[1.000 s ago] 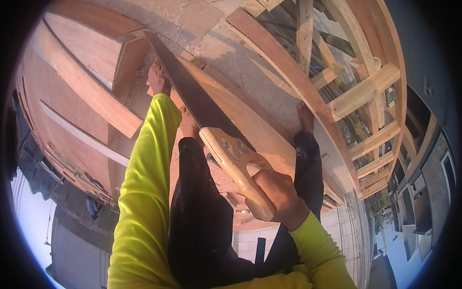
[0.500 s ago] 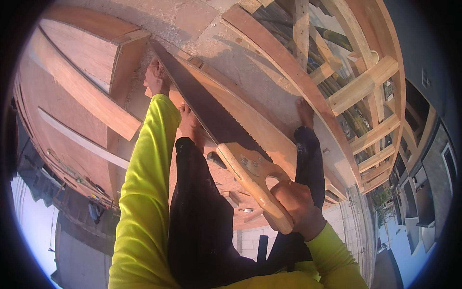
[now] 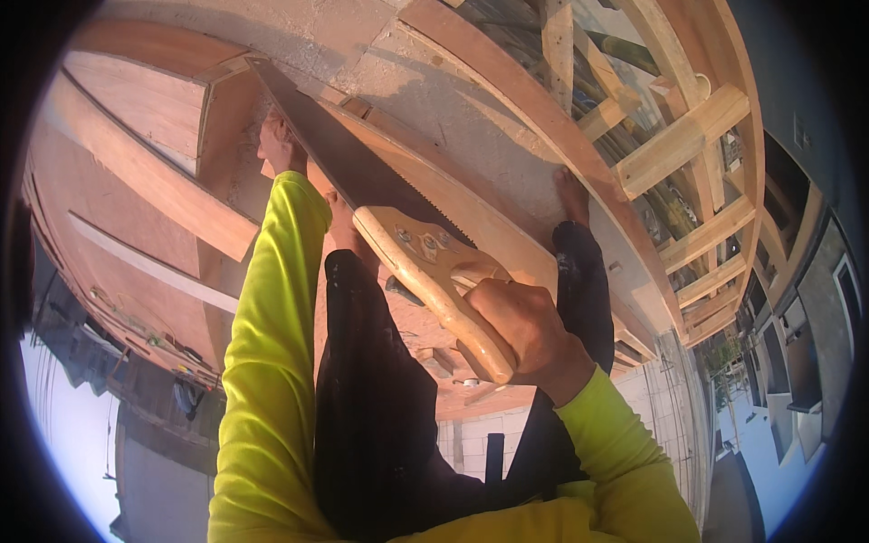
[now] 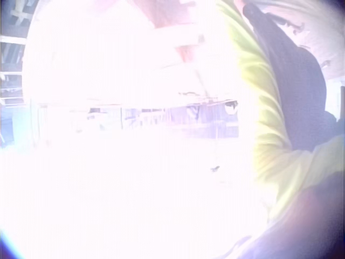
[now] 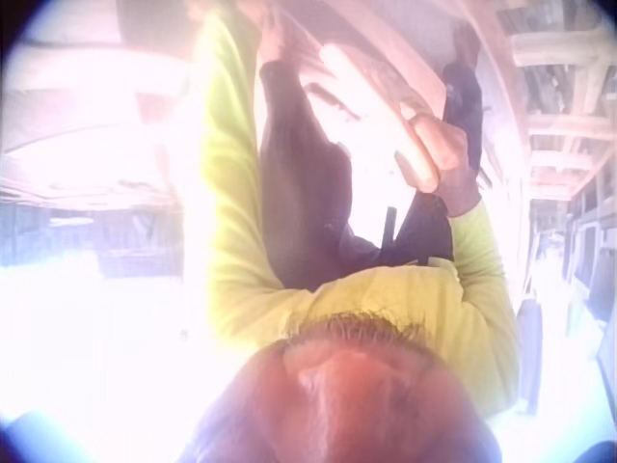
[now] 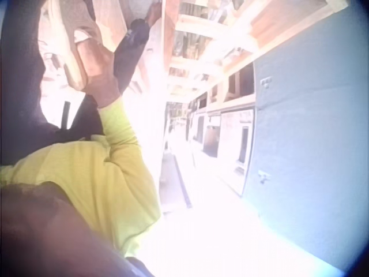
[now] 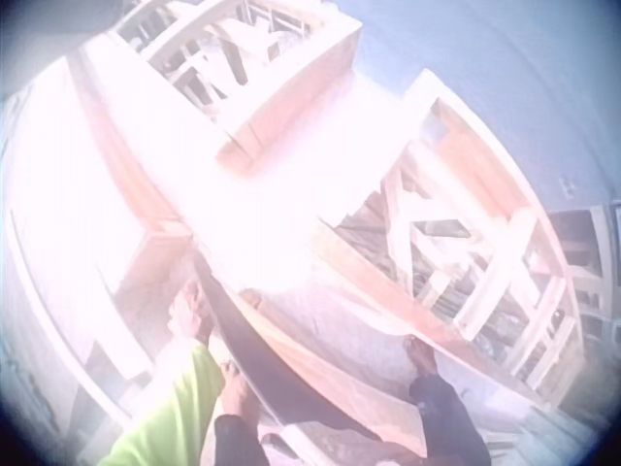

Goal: The person measures and marks plywood sheets with a pencil, then cuts them using a hand saw to fit the roof framing. The person positions the cut pieces onto the roof structure and secures them with a hammer and nails.

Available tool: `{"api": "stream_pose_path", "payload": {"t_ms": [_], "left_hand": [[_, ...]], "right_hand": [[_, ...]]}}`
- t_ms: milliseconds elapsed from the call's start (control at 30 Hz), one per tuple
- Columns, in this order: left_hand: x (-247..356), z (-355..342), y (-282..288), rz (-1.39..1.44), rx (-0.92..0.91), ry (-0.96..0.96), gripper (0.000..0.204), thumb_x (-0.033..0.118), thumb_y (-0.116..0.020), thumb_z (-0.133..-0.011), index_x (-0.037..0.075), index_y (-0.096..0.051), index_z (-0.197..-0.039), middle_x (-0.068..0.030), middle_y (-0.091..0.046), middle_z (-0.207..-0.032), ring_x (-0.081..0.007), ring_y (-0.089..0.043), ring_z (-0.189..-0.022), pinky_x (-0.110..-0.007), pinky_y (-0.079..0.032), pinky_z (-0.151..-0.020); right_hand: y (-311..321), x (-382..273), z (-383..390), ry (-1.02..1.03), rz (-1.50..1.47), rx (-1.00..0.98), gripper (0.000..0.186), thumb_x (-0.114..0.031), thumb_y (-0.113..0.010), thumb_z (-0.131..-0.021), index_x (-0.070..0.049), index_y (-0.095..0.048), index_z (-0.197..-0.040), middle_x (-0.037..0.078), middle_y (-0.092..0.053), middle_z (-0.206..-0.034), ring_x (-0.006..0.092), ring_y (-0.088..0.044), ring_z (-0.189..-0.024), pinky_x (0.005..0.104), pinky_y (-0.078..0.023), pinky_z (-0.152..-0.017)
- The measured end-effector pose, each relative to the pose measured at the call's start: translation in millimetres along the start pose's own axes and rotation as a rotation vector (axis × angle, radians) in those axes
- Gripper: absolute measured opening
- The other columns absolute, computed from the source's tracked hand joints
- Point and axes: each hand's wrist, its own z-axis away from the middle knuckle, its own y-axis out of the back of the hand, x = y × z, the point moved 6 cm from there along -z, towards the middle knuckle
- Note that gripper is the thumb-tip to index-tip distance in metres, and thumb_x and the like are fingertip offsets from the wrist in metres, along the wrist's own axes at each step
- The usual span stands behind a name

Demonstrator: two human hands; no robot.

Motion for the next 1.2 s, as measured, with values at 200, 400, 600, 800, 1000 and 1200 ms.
{"api": "stream_pose_path", "payload": {"t_ms": [200,400,600,800,1000,1200], "left_hand": [[-65,-7,-1,0.402,0.001,0.004,0.050,0.054,-0.043,-0.103,0.015,-0.074,-0.103,-0.0080,-0.076,-0.086,-0.0298,-0.070,-0.088,-0.046,-0.032,-0.097],[9,-8,5,0.008,0.038,-0.038,0.056,0.059,-0.042,-0.102,0.014,-0.074,-0.103,-0.0110,-0.076,-0.090,-0.0330,-0.070,-0.091,-0.048,-0.031,-0.097],[-21,-23,2,0.123,-0.013,-0.038,0.055,0.059,-0.043,-0.100,0.013,-0.073,-0.104,-0.0124,-0.075,-0.087,-0.0330,-0.069,-0.089,-0.049,-0.032,-0.095],[22,-9,13,-0.021,0.023,-0.012,0.048,0.051,-0.043,-0.104,0.014,-0.073,-0.110,-0.0144,-0.075,-0.092,-0.0335,-0.070,-0.092,-0.049,-0.030,-0.101],[-1,-23,11,0.085,0.028,-0.005,0.051,0.053,-0.044,-0.103,0.013,-0.073,-0.111,-0.0137,-0.076,-0.095,-0.0333,-0.069,-0.095,-0.048,-0.029,-0.105],[15,-3,14,-0.044,0.020,0.004,0.045,0.051,-0.047,-0.099,0.017,-0.073,-0.111,-0.0111,-0.076,-0.097,-0.0304,-0.068,-0.098,-0.048,-0.029,-0.105]], "right_hand": [[-30,7,-34,0.033,-0.089,-0.015,0.036,-0.013,-0.079,-0.076,0.000,-0.063,-0.105,0.018,-0.066,-0.085,0.0372,-0.068,-0.074,0.0416,-0.056,-0.066],[9,3,31,0.083,0.019,0.008,0.024,-0.008,-0.077,-0.077,0.000,-0.067,-0.097,0.014,-0.066,-0.080,0.0294,-0.068,-0.067,0.0368,-0.055,-0.062],[-26,9,-60,0.064,-0.150,0.052,0.036,-0.014,-0.079,-0.079,0.001,-0.063,-0.108,0.018,-0.065,-0.084,0.0338,-0.068,-0.070,0.0405,-0.054,-0.062],[15,-16,53,0.083,0.058,0.091,0.017,0.000,-0.071,-0.072,-0.002,-0.060,-0.084,0.013,-0.061,-0.071,0.0285,-0.065,-0.060,0.0357,-0.057,-0.064],[-23,15,-60,0.075,-0.120,0.096,0.027,-0.010,-0.080,-0.078,-0.003,-0.061,-0.097,0.018,-0.065,-0.081,0.0375,-0.068,-0.073,0.0406,-0.057,-0.065],[25,-24,90,0.034,0.084,0.061,0.013,-0.004,-0.074,-0.076,-0.003,-0.068,-0.088,0.007,-0.059,-0.070,0.0255,-0.065,-0.059,0.0374,-0.058,-0.063]]}}
